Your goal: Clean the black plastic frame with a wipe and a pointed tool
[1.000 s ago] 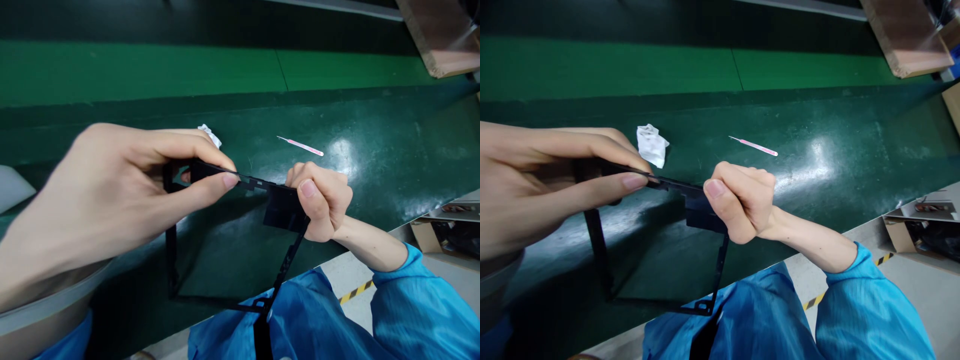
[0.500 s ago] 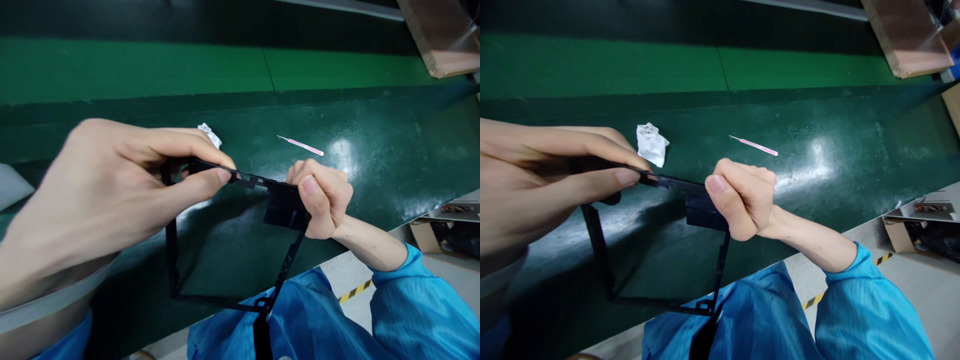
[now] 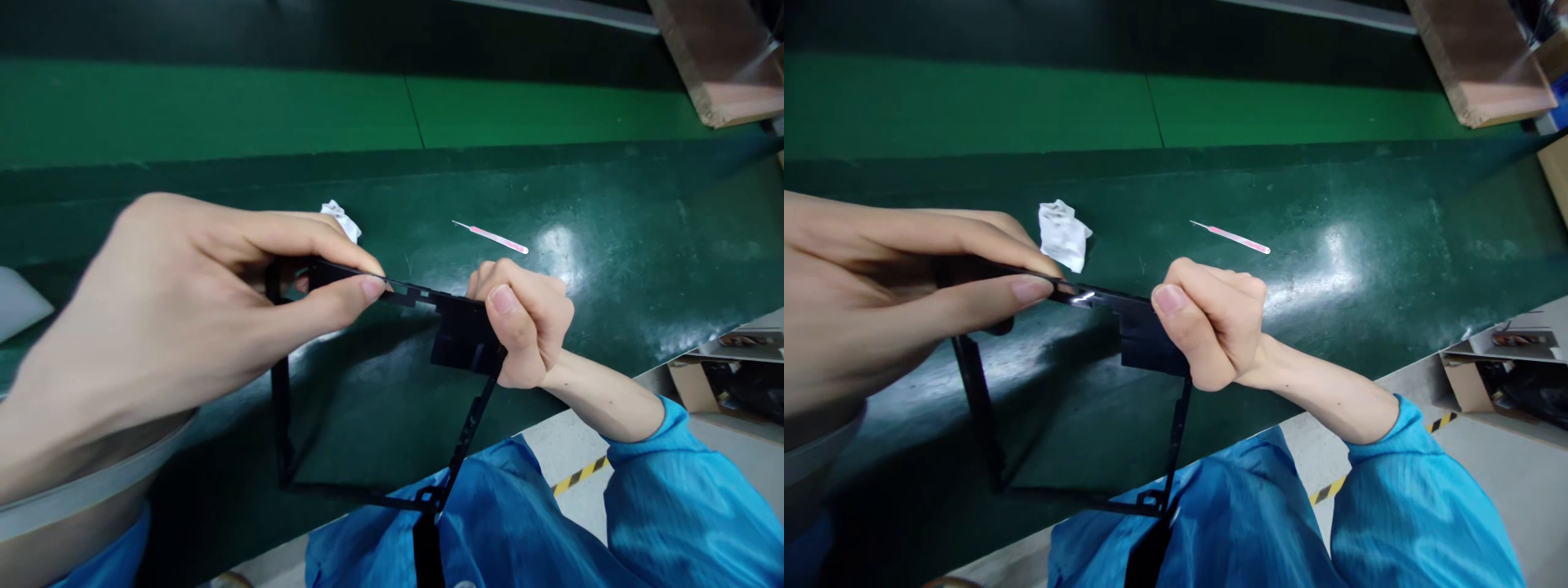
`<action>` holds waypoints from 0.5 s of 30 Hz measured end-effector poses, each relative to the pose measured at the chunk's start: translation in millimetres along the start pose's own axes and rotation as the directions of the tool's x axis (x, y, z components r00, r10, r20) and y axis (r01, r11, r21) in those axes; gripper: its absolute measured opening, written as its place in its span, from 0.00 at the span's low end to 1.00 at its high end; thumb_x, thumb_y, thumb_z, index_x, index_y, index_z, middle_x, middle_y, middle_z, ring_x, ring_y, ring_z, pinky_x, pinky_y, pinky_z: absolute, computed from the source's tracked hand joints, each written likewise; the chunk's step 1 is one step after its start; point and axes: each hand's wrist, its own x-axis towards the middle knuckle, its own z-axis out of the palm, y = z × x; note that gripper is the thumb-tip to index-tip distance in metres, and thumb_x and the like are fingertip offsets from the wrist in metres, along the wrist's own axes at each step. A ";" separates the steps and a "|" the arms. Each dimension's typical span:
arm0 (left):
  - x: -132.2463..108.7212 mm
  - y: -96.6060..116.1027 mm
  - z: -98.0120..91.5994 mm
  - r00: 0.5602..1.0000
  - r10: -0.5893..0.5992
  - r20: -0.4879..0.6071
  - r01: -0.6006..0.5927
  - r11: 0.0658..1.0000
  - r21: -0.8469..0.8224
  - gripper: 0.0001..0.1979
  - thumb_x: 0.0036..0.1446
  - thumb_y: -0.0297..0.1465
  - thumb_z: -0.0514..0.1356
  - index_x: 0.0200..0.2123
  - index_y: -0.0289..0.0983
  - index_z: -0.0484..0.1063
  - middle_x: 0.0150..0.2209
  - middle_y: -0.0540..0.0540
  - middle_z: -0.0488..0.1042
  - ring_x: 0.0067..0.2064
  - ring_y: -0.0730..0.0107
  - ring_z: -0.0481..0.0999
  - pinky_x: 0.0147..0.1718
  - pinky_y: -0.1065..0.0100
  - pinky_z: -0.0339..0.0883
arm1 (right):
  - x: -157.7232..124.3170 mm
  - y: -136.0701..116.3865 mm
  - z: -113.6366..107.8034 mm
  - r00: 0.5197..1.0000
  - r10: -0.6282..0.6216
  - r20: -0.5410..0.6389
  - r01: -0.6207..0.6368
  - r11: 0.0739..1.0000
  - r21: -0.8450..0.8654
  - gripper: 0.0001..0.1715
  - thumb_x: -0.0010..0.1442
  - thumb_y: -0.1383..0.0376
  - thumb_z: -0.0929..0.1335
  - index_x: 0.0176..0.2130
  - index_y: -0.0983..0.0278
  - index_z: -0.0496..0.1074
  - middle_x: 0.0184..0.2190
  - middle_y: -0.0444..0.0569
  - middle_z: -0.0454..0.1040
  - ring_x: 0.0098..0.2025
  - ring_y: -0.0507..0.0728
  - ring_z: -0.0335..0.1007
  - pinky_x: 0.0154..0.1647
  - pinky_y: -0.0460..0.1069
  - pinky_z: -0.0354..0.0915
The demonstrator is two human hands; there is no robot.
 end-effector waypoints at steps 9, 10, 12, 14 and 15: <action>-2.6 -34.3 -25.7 0.986 0.104 0.130 -0.135 0.957 0.259 0.26 0.57 0.55 0.66 0.46 0.43 0.86 0.37 0.46 0.83 0.49 0.61 0.83 0.44 0.65 0.77 | -0.3 0.1 -2.9 0.999 0.041 0.024 -0.041 0.999 0.005 0.24 0.80 0.62 0.63 0.30 0.61 0.59 0.24 0.39 0.52 0.23 0.48 0.49 0.26 0.50 0.48; -2.0 -39.1 -28.7 0.983 0.111 0.144 -0.150 0.945 0.292 0.26 0.57 0.56 0.65 0.47 0.43 0.86 0.37 0.46 0.83 0.50 0.59 0.83 0.46 0.64 0.78 | -0.5 -0.5 -3.0 0.998 0.052 0.025 -0.052 0.999 0.016 0.24 0.80 0.62 0.63 0.29 0.61 0.59 0.24 0.39 0.52 0.23 0.48 0.49 0.26 0.49 0.48; -0.2 -43.9 -31.4 0.979 0.117 0.167 -0.170 0.923 0.345 0.27 0.58 0.56 0.64 0.48 0.43 0.85 0.37 0.46 0.83 0.51 0.59 0.83 0.47 0.64 0.77 | 1.4 -1.5 -3.6 0.997 0.079 0.025 -0.080 0.995 0.051 0.24 0.80 0.62 0.63 0.29 0.61 0.59 0.24 0.39 0.51 0.24 0.48 0.49 0.27 0.49 0.47; 2.3 -42.7 -30.2 0.978 0.115 0.174 -0.176 0.905 0.389 0.28 0.59 0.58 0.62 0.49 0.43 0.85 0.37 0.47 0.83 0.49 0.61 0.83 0.46 0.66 0.75 | 8.1 -0.8 -6.3 0.993 0.109 0.049 -0.112 0.991 0.075 0.25 0.80 0.62 0.64 0.29 0.62 0.58 0.24 0.39 0.51 0.24 0.47 0.48 0.28 0.49 0.46; 4.0 -40.6 -28.7 0.979 0.111 0.171 -0.173 0.895 0.412 0.29 0.60 0.59 0.61 0.49 0.44 0.85 0.37 0.47 0.84 0.47 0.63 0.83 0.44 0.66 0.73 | 13.3 0.9 -8.8 0.987 0.132 0.090 -0.138 0.988 0.064 0.26 0.80 0.63 0.64 0.28 0.62 0.56 0.24 0.39 0.50 0.24 0.47 0.47 0.29 0.49 0.45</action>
